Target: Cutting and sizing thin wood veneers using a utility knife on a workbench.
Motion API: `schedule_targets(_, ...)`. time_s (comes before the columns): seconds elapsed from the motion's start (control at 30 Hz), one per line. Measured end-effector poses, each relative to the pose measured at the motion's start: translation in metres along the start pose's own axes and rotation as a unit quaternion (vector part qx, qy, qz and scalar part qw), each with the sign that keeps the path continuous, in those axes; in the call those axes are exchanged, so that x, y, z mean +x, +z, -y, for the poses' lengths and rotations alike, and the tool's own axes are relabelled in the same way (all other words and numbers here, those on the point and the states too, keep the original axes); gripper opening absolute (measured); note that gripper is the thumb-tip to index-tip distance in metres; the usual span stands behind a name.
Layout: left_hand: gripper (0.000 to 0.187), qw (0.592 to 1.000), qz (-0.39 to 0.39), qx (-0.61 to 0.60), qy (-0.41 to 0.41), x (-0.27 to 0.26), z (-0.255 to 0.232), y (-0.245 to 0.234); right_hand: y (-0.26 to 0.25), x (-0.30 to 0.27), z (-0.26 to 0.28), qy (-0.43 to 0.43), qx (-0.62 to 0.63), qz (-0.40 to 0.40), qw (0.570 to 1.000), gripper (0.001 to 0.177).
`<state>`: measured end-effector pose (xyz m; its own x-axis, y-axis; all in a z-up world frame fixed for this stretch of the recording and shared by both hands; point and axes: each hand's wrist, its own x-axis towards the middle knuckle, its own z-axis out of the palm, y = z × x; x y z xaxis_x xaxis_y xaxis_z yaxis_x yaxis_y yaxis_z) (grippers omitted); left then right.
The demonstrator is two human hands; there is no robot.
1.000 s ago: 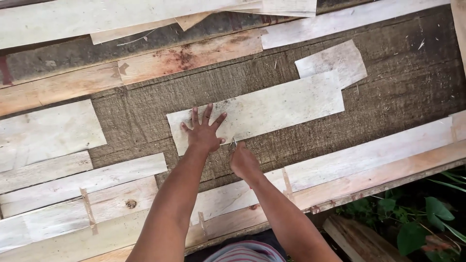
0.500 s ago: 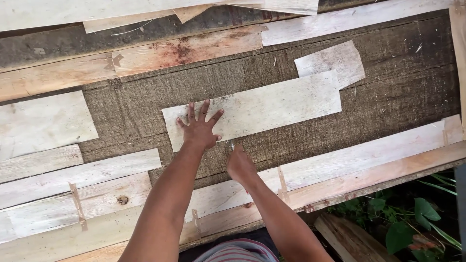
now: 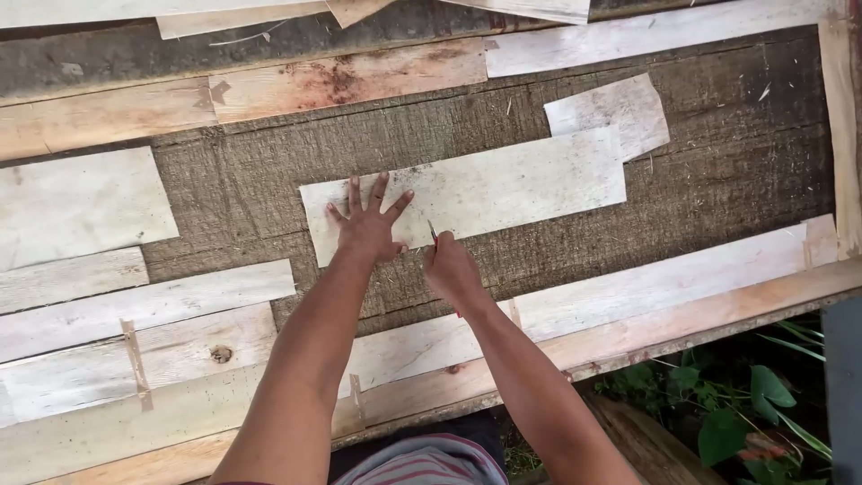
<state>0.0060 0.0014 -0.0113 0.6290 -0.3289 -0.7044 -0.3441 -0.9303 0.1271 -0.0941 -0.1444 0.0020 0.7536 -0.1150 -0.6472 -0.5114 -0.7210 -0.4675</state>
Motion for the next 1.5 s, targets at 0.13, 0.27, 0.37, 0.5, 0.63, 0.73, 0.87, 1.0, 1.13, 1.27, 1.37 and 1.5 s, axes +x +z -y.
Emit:
schedule_targets(0.13, 0.097, 1.0, 0.011, -0.007, 0.001, -0.001, 0.0, -0.002, 0.018, 0.025, 0.005, 0.022, -0.029, -0.001, 0.999, 0.036)
schedule_targets(0.27, 0.096, 1.0, 0.006, -0.014, 0.007, -0.002, 0.0, -0.005, 0.021, 0.032, 0.016, 0.055, -0.046, -0.001, 0.997, 0.032)
schedule_targets(0.37, 0.095, 1.0, 0.006, -0.021, 0.006, -0.006, 0.001, -0.008, 0.022, 0.037, 0.016, 0.054, -0.055, -0.007, 0.997, 0.03)
schedule_targets(0.5, 0.094, 1.0, 0.008, -0.028, 0.005, -0.009, -0.001, -0.01, 0.016, 0.034, 0.019, 0.039, -0.042, -0.006, 0.998, 0.031)
schedule_targets(0.63, 0.093, 1.0, 0.008, -0.02, 0.002, -0.008, -0.001, -0.01, 0.011, 0.04, 0.02, 0.048, -0.038, 0.007, 0.998, 0.032)
schedule_targets(0.73, 0.094, 1.0, 0.012, -0.021, 0.002, -0.008, -0.003, -0.009, 0.012, 0.045, 0.013, 0.058, -0.038, 0.007, 0.998, 0.031)
schedule_targets(0.87, 0.094, 1.0, 0.014, -0.02, -0.002, -0.008, -0.004, -0.008, 0.007, 0.024, 0.023, 0.055, 0.01, 0.032, 0.998, 0.031)
schedule_targets(1.0, 0.093, 1.0, 0.013, -0.011, -0.004, -0.007, -0.005, -0.01, 0.023, 0.011, 0.005, 0.028, 0.011, 0.05, 0.998, 0.037)
schedule_targets(1.13, 0.094, 1.0, 0.009, -0.004, -0.006, -0.008, -0.007, -0.012, 0.012, -0.005, 0.005, 0.038, 0.056, 0.058, 0.996, 0.04)
schedule_targets(1.27, 0.092, 1.0, 0.007, 0.008, -0.007, -0.01, -0.007, -0.011, 0.026, -0.003, -0.006, 0.03, 0.052, 0.052, 0.997, 0.037)
schedule_targets(1.37, 0.091, 1.0, 0.006, 0.012, -0.005, -0.009, -0.005, -0.014, 0.019, -0.003, 0.001, 0.029, 0.065, 0.056, 0.996, 0.038)
schedule_targets(1.5, 0.09, 1.0, 0.007, 0.014, -0.003, -0.025, -0.007, -0.023, 0.041, 0.022, -0.031, 0.036, 0.023, 0.1, 0.994, 0.027)
